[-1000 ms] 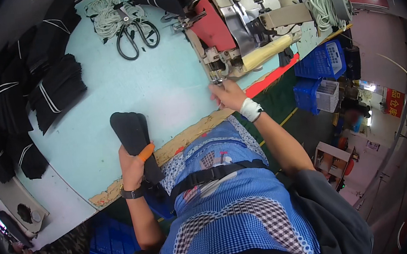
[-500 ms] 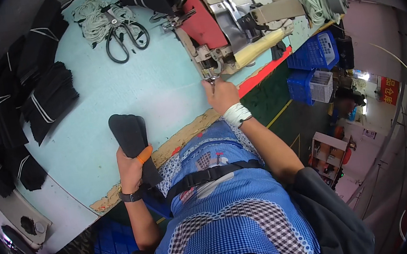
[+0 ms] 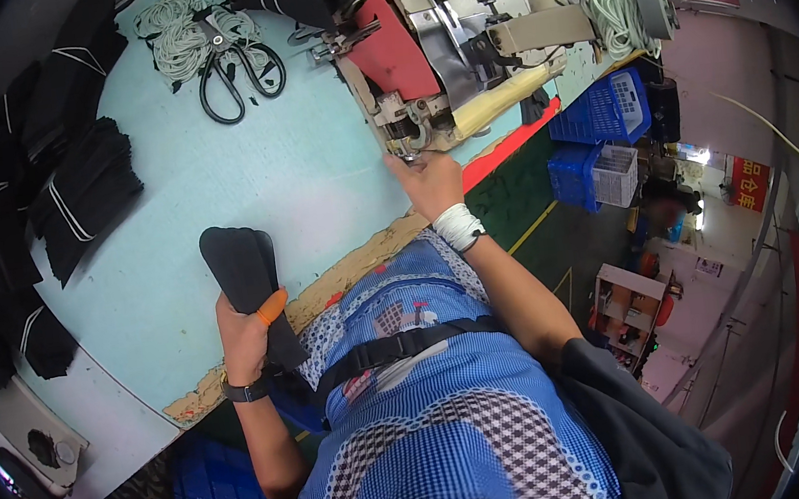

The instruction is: The person sorts, aligns, and stacks shoe fabric pieces by hand at a workstation.

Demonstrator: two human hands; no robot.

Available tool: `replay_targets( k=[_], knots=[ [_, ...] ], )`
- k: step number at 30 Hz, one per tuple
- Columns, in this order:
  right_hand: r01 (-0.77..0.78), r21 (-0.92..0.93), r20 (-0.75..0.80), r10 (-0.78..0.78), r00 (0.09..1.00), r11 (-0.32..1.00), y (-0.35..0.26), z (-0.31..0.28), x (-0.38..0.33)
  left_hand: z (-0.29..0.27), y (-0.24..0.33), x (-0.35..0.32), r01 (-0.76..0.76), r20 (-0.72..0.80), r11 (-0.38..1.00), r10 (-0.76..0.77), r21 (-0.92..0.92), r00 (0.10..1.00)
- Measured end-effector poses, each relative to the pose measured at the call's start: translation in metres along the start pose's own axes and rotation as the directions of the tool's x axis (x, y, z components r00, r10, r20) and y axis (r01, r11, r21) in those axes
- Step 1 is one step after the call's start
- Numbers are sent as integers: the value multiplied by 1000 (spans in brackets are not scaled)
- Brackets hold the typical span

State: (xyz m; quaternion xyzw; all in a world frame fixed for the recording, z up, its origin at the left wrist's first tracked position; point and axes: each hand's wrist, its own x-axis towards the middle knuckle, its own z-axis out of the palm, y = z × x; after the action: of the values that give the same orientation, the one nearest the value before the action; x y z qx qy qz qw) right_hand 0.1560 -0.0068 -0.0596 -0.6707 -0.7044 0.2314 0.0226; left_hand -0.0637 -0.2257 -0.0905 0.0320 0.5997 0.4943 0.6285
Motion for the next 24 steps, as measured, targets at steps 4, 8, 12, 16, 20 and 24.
replay_targets(
  k=[4,8,12,16,20,24],
  knots=[
    [-86,114,-43,91,995,990,8,2,-1,0,-1,-2,-37,-11,999,37,-15,999],
    [-170,358,177,112,978,918,26,-2,13,3,6,-2,22,13,998,-21,-64,1000],
    [-158,171,321,97,942,972,8,-2,-6,26,24,-10,-18,6,942,21,-336,1000],
    [88,537,545,-424,723,839,-40,-39,-78,70,43,-13,-117,179,901,208,-417,962],
    [198,689,388,-586,711,697,-58,-41,-87,105,45,-9,-231,188,944,278,-238,942],
    [-327,783,622,-647,441,530,-37,-97,-70,123,78,-12,-441,340,861,506,-252,793]
  ],
)
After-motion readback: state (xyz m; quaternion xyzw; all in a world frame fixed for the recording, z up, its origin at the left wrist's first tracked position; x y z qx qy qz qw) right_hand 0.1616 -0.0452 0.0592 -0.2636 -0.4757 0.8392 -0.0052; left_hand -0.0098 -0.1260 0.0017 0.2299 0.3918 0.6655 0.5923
